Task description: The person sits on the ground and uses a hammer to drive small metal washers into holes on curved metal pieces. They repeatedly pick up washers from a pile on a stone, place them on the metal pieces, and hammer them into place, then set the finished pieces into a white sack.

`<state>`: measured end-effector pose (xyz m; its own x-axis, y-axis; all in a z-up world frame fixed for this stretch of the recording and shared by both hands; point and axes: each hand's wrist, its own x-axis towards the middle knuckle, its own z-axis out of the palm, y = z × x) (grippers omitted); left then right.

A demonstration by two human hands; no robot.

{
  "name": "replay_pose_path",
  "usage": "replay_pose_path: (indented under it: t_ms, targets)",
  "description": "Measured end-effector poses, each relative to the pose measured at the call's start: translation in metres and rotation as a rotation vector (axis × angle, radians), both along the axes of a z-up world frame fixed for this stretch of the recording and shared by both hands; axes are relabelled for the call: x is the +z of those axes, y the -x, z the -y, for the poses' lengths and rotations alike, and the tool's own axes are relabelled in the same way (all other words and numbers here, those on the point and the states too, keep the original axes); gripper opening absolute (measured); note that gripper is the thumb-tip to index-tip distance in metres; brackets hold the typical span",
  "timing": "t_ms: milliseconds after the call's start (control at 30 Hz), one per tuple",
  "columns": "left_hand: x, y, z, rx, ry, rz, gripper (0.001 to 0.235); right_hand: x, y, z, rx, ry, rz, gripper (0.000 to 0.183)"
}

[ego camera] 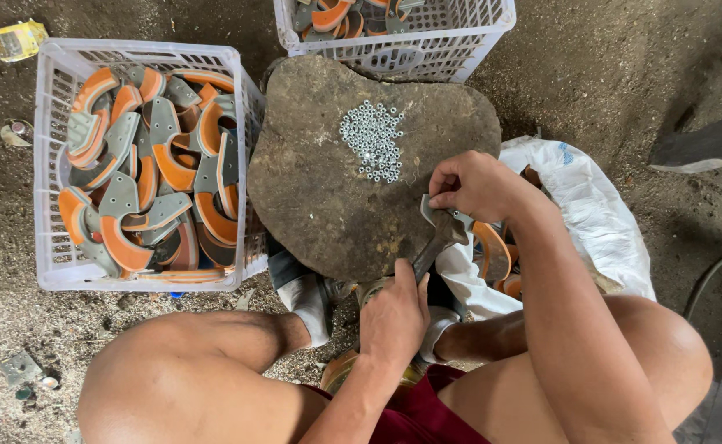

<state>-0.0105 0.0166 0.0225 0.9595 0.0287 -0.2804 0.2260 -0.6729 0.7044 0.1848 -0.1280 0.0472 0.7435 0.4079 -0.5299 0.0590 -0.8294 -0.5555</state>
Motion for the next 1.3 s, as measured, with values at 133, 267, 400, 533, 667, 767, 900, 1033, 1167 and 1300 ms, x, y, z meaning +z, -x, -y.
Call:
replay_pose_path:
  t_ms: [133,267,400,533,667,767,900,1033,1167,1300]
  targets:
    - [0.001,-0.002,0.0,-0.014,0.018,-0.095,0.029,0.004,0.003,-0.002,0.0,0.038,-0.002,0.019]
    - [0.001,-0.002,0.0,-0.016,0.009,-0.092,0.03,0.005,0.006,-0.005,-0.033,0.04,0.005,0.019]
    - [-0.002,0.0,0.0,-0.006,-0.003,-0.014,0.03,0.014,0.013,0.005,-0.144,-0.083,0.036,0.021]
    - [-0.007,0.0,0.0,0.002,-0.03,0.048,0.033,0.023,0.054,0.029,-0.43,-0.013,0.244,0.031]
    - [-0.009,0.002,-0.001,-0.026,-0.028,0.019,0.039,0.007,0.099,0.041,-0.576,0.05,0.06,0.043]
    - [-0.007,-0.001,-0.002,-0.035,-0.033,0.02,0.041,-0.008,0.103,0.045,-0.628,-0.068,0.0,0.045]
    - [0.005,-0.005,-0.007,-0.044,-0.047,0.023,0.041,-0.018,0.1,0.044,-0.747,-0.082,-0.105,0.041]
    - [0.033,-0.016,-0.013,-0.027,0.032,-0.031,0.036,-0.019,0.103,0.04,-0.768,-0.134,-0.021,0.039]
    - [0.063,-0.025,-0.021,-0.016,0.125,0.015,0.032,-0.017,0.105,0.039,-0.83,-0.13,-0.033,0.038]
    - [0.078,-0.015,-0.026,0.019,0.326,0.43,0.03,-0.016,0.105,0.038,-0.83,-0.097,-0.022,0.04]
